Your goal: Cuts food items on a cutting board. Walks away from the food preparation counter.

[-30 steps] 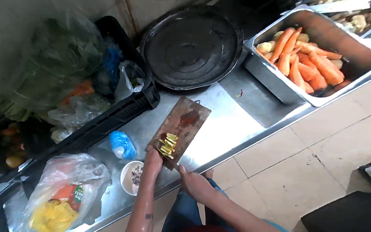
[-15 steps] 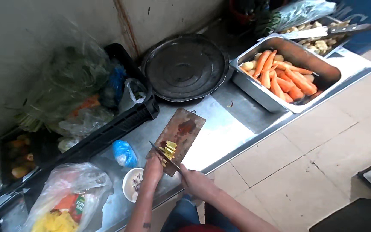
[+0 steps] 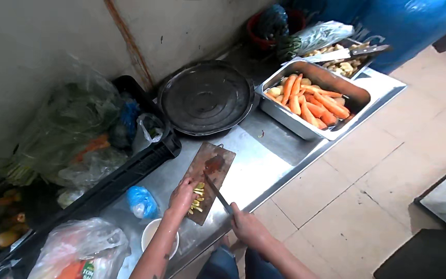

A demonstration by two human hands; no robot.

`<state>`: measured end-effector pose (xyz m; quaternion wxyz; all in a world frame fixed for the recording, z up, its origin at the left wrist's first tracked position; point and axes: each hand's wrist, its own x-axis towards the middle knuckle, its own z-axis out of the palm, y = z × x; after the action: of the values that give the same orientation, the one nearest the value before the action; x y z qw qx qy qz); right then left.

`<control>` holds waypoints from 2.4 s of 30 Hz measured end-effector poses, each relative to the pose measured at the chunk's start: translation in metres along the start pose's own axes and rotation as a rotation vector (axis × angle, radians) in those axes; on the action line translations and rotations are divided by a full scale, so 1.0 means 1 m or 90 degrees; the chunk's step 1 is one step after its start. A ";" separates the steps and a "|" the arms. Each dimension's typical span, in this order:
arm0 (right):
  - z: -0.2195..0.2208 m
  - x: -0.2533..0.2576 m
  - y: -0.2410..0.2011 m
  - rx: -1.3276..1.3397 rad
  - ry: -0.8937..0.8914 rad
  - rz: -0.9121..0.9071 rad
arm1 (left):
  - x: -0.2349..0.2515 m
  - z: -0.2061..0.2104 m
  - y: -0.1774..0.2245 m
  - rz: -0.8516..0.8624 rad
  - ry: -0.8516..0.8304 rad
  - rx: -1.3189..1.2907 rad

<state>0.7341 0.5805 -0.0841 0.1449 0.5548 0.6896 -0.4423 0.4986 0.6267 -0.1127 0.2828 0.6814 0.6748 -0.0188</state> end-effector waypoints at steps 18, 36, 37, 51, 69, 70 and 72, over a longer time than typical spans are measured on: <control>0.006 0.005 -0.028 -0.013 0.021 -0.031 | -0.013 -0.003 0.018 -0.103 -0.018 0.082; 0.009 0.027 -0.057 -0.119 -0.008 -0.016 | -0.002 -0.016 0.039 -0.200 -0.082 0.112; 0.008 0.035 -0.059 -0.117 -0.008 -0.015 | -0.002 -0.015 0.037 -0.199 -0.082 0.110; 0.002 0.002 -0.041 -0.120 -0.061 -0.010 | -0.005 -0.017 0.037 -0.212 -0.074 0.092; 0.012 0.012 -0.027 -0.070 -0.076 -0.007 | -0.016 -0.005 0.020 -0.149 -0.044 0.000; 0.010 0.013 -0.026 -0.072 -0.075 -0.012 | -0.018 -0.005 0.021 -0.151 -0.046 0.004; 0.009 0.013 -0.027 -0.078 -0.067 -0.017 | -0.019 -0.006 0.023 -0.159 -0.049 0.025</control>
<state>0.7034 0.5820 -0.0857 0.2089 0.5118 0.7140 -0.4297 0.5159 0.6136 -0.0916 0.2907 0.5963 0.7425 -0.0928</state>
